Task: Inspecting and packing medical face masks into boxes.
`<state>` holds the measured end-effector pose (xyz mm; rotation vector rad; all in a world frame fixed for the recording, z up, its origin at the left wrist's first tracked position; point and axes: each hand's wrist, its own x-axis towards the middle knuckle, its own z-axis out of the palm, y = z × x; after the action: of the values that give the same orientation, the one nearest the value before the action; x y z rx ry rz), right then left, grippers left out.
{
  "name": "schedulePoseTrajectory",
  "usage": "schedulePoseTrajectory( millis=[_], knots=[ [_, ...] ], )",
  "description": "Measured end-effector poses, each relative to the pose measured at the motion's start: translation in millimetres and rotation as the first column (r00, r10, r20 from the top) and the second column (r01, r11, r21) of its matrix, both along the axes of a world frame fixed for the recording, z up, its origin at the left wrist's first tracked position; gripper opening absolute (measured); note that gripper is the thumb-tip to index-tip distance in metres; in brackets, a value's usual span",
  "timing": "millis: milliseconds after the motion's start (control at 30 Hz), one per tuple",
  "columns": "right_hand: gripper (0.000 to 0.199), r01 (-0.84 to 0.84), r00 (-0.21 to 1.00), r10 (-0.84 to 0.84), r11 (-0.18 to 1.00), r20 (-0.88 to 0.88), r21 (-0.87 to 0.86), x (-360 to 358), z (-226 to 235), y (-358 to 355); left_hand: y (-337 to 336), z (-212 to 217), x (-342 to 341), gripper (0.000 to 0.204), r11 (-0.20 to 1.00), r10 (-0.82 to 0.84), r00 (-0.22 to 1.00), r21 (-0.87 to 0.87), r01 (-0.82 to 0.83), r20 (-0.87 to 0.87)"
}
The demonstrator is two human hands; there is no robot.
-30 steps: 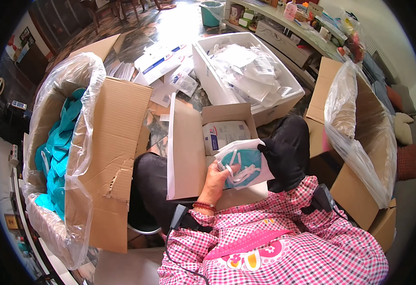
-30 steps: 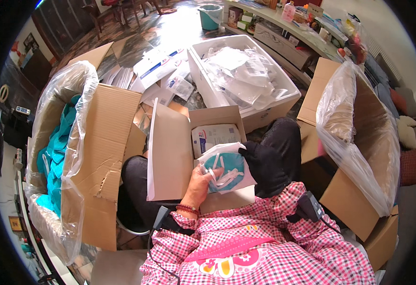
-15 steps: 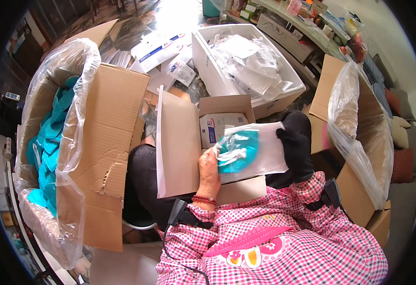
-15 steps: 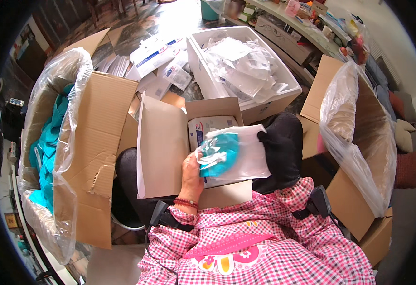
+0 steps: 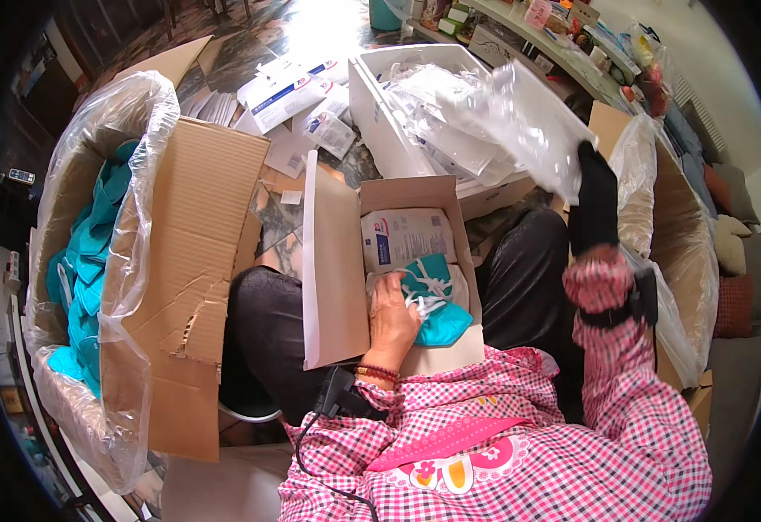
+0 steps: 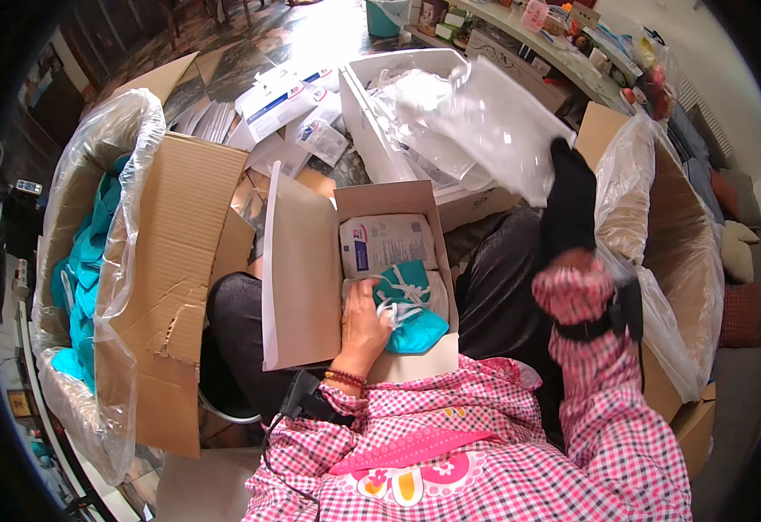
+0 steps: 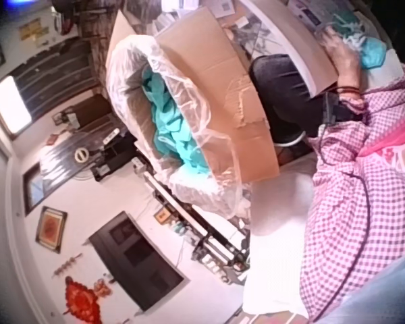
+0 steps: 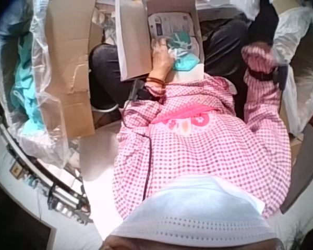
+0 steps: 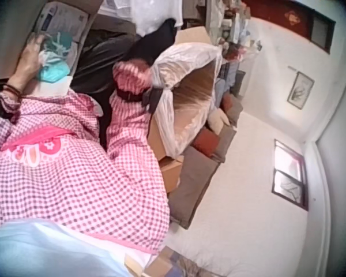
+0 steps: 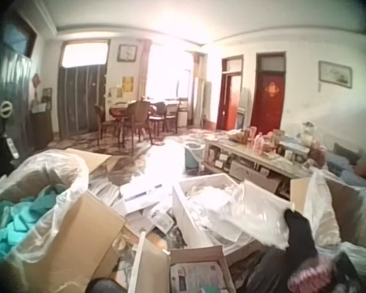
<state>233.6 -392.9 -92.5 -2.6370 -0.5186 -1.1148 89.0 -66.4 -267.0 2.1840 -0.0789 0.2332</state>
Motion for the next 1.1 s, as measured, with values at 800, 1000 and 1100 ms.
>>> schedulePoseTrajectory(
  millis=[800, 1000, 1100],
  knots=[
    [0.03, -0.326, 0.488, 0.241, 0.942, -0.839, 0.081, -27.6, -173.1, 165.6, -0.9, 36.6, -29.1, 0.027, 0.919, -0.351, 0.935, 0.208, 0.335, 0.044],
    [0.038, -0.307, 0.213, -0.122, 0.934, -0.969, -0.185, -29.3, -138.1, 178.6, -1.5, 46.6, -16.8, 0.026, 0.876, -0.433, 0.882, -0.144, 0.46, 0.185],
    [0.032, -0.378, 0.455, 0.171, 0.926, -0.874, -0.016, -38.7, -146.2, 165.9, -1.2, 54.9, -10.8, 0.031, 0.908, -0.096, 0.971, -0.381, 0.176, 0.219]
  ],
)
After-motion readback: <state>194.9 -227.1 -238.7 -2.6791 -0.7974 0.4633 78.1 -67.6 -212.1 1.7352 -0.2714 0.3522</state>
